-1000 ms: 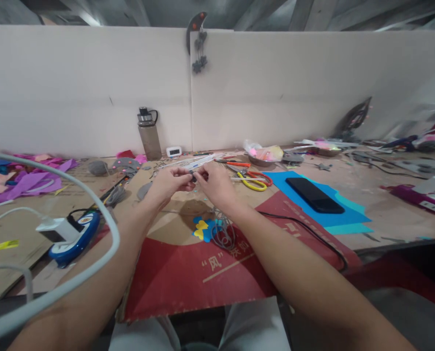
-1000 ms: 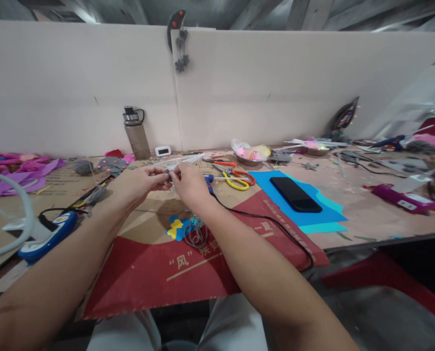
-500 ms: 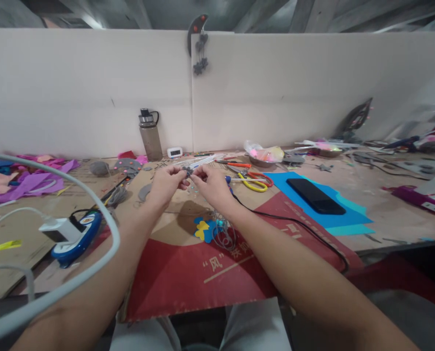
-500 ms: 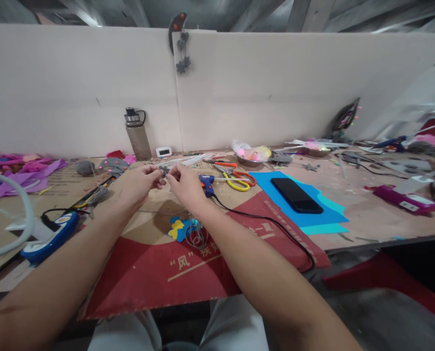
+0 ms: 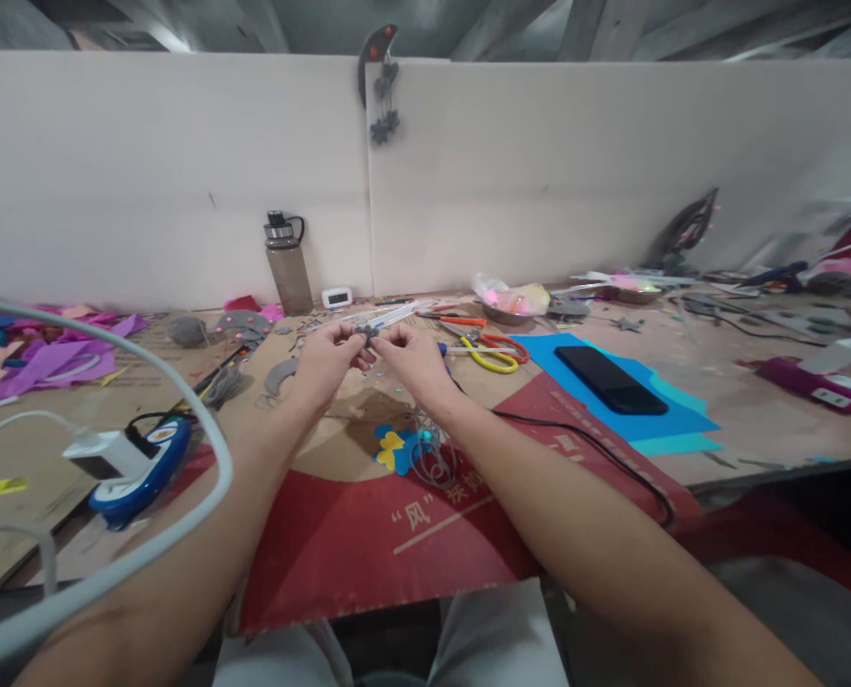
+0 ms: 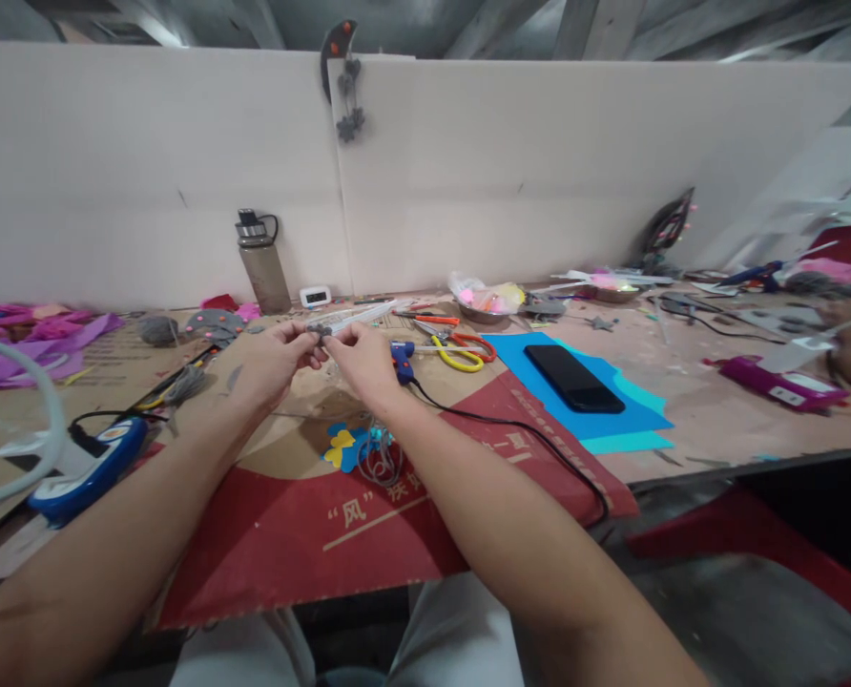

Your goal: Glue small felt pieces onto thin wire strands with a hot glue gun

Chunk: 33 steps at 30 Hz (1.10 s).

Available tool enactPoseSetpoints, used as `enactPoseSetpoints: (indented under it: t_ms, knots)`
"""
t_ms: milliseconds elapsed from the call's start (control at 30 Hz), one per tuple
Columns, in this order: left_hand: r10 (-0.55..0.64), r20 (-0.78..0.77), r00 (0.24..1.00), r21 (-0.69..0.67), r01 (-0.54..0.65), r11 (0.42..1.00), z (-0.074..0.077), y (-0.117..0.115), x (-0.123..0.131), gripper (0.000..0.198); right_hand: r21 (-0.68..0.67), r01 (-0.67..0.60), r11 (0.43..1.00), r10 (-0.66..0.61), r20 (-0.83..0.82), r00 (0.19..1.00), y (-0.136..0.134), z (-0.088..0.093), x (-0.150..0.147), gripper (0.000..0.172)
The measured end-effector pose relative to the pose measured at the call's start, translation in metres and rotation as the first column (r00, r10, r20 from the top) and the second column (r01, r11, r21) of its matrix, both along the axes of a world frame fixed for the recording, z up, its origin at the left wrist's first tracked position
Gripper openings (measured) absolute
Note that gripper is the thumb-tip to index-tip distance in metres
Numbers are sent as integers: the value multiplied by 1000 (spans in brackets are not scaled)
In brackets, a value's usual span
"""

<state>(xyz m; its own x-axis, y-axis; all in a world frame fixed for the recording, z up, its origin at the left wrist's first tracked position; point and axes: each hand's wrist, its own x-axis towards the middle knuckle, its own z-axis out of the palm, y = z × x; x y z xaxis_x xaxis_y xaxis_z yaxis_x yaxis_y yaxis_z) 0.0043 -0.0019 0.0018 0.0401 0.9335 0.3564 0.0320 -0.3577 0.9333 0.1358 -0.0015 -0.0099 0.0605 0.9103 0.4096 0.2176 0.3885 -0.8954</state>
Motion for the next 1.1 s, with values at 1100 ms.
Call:
enactPoseSetpoints:
  t_ms: [1100]
  knots:
    - [21, -303, 953, -62, -41, 997, 16, -8, -11, 7, -11, -173, 985, 172, 215, 961, -7, 15, 12, 17]
